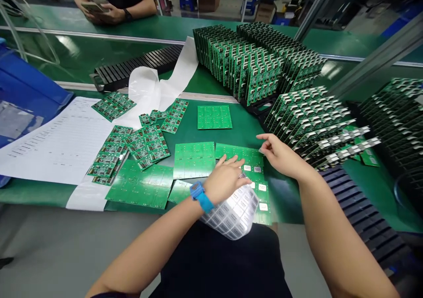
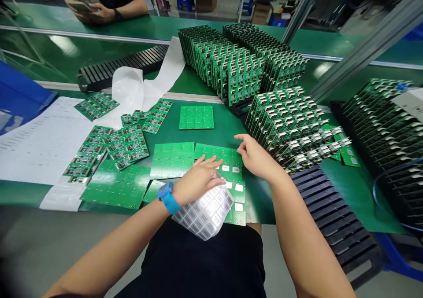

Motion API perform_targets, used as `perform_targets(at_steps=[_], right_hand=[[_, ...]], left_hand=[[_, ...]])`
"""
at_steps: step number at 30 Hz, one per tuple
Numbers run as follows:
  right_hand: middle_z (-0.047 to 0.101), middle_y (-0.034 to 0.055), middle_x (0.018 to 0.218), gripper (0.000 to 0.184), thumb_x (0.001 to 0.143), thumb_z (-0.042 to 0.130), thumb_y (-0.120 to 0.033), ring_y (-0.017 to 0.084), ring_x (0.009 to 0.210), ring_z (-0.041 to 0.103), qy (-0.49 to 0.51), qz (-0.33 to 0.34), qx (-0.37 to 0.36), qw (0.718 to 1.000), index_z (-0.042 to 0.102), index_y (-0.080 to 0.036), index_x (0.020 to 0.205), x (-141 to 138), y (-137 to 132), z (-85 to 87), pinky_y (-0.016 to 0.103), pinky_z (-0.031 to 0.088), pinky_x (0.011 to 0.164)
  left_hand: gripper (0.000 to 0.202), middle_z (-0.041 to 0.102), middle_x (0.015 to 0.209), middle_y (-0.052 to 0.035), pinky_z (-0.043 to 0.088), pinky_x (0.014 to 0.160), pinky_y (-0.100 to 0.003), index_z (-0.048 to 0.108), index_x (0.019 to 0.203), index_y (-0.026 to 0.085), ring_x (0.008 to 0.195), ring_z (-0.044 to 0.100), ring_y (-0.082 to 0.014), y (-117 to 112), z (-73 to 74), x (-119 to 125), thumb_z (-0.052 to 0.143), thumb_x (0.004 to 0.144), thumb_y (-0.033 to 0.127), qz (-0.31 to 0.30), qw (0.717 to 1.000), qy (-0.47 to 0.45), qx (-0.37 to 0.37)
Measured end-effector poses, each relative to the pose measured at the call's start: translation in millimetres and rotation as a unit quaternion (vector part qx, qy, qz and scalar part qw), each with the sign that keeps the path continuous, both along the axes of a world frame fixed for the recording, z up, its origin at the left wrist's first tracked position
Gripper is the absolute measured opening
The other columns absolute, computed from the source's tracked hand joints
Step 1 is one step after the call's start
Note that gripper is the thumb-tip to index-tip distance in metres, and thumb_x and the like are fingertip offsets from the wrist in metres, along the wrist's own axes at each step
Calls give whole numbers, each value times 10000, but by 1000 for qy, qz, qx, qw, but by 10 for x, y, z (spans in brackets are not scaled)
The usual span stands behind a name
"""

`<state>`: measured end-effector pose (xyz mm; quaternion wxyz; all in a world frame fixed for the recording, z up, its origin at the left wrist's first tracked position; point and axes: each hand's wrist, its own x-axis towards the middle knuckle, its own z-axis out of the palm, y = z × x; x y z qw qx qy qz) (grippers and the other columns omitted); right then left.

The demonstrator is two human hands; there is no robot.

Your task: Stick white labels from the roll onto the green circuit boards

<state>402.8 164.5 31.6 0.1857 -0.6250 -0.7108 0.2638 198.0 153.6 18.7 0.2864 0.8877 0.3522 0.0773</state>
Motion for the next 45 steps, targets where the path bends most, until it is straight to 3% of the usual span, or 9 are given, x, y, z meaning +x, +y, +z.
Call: perform_targets(at_steps=[6,16,22,27,31,35,40,42,45], right_hand=[[534,17,808,356,824,411,-156,150,733,528,12,25,-57,998,398,-183,1178,19,24,-166,297,447,713],[558,25,808,340,809,420,-130,158,741,544,5,25,-46,999,414,-176,1146,-20,51,-201,304,457,697],[564,56,798,224,792,452,-118,209,813,534,-66,6,67,996,512,-166,1003,-114,-61,-292,375,454,772],[483,147,1115,173,816,485,-180,232,975,506,-48,-70,199,976,565,-153,968,-253,-284,-106,406,421,867],[581,59,962,183,839,509,-289,164,855,562,150,-15,51,987,588,-201,980,-404,-425,167,324,465,779],[618,18,797,173,785,579,-345,147,743,559,216,12,-91,972,627,-193,853,-580,-456,299,294,451,686],[592,9,696,212,735,621,-376,128,653,536,326,-66,-114,936,588,-167,723,-584,-346,245,275,440,621],[598,19,700,225,727,619,-384,134,662,538,284,-120,-65,949,582,-163,715,-468,-226,168,281,439,639],[613,32,681,258,746,574,-411,136,616,527,105,-119,-76,984,603,-155,724,-255,-16,16,271,420,583]], left_hand=[[350,472,1347,-89,180,1092,-475,658,730,139,1312,322,-266,-65,24,-100,502,849,429,1,1000,-2,-24],[334,480,1342,-78,181,1095,-463,650,731,146,1309,332,-249,-54,14,-103,501,854,419,8,999,-10,-32],[325,483,1339,-79,178,1098,-461,656,749,150,1308,334,-245,-47,0,-96,499,857,414,9,999,-18,-35],[351,534,1293,-89,195,1104,-430,597,1081,140,1301,351,-213,-91,38,-123,361,932,352,54,995,-58,-54],[379,601,1201,-63,222,1106,-376,556,1116,164,1278,385,-160,-156,99,-192,239,963,306,86,986,-128,-71],[357,646,1081,-67,305,1046,-372,591,938,175,1170,496,-179,-200,127,-239,256,960,295,116,976,-170,-71],[471,587,621,-15,447,611,-285,512,644,181,621,578,-155,-238,118,-289,221,954,383,175,971,-144,-80],[474,565,591,-13,428,576,-285,501,623,182,596,557,-158,-257,116,-308,235,948,403,196,971,-122,-62],[408,666,852,-60,443,782,-339,564,691,172,866,592,-197,-285,103,-309,314,938,379,160,980,-113,-20]])
